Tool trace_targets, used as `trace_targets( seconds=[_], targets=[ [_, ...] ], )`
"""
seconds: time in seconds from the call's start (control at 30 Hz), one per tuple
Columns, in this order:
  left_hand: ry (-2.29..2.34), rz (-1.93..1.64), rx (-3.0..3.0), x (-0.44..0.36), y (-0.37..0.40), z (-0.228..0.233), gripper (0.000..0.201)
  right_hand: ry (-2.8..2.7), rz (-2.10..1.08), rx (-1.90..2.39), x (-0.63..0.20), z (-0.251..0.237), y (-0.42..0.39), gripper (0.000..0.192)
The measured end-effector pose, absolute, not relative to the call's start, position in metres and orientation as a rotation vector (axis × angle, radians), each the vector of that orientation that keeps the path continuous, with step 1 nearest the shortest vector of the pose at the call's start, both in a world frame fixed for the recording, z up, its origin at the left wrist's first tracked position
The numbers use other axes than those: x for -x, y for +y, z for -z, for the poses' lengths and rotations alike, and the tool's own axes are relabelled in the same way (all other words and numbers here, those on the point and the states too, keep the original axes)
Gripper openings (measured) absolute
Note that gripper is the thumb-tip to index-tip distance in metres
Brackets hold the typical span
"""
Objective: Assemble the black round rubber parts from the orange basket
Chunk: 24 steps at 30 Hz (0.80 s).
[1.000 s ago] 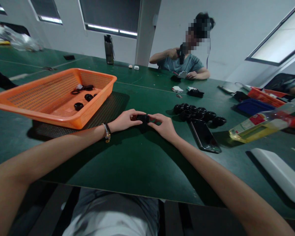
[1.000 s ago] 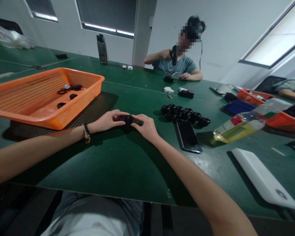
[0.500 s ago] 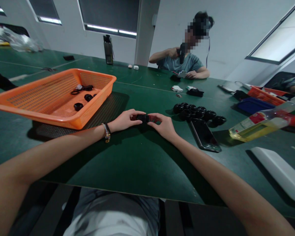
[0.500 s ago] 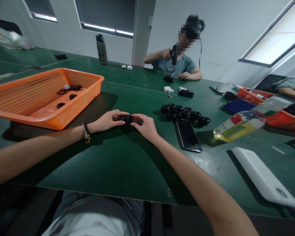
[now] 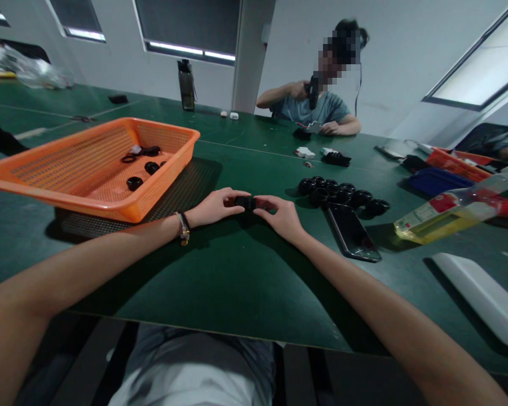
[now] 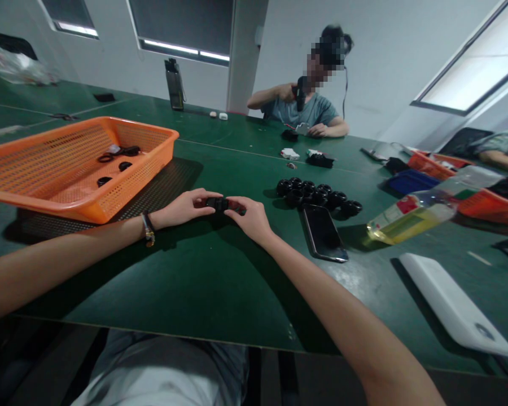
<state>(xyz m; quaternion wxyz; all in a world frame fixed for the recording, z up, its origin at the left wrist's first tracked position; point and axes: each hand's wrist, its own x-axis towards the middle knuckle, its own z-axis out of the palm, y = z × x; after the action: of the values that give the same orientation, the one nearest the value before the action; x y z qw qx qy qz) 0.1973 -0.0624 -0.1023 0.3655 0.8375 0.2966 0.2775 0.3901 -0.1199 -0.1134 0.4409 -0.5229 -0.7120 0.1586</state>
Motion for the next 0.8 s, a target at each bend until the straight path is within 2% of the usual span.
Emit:
trace_targets(
  seconds=[0.47, 0.8],
  targets=[
    [0.764, -0.69, -2.148, -0.197, -0.0636, 0.0993, 0.039, -1.849, -0.267, 1.272, -0.3917, 0.1096, -0.1235, 0.026],
    [0.775, -0.675, -2.168, -0.1964, -0.0634, 0.0997, 0.04, -1.795, -0.359, 1.27, -0.3885, 0.1095, -0.1238, 0.029]
  ],
)
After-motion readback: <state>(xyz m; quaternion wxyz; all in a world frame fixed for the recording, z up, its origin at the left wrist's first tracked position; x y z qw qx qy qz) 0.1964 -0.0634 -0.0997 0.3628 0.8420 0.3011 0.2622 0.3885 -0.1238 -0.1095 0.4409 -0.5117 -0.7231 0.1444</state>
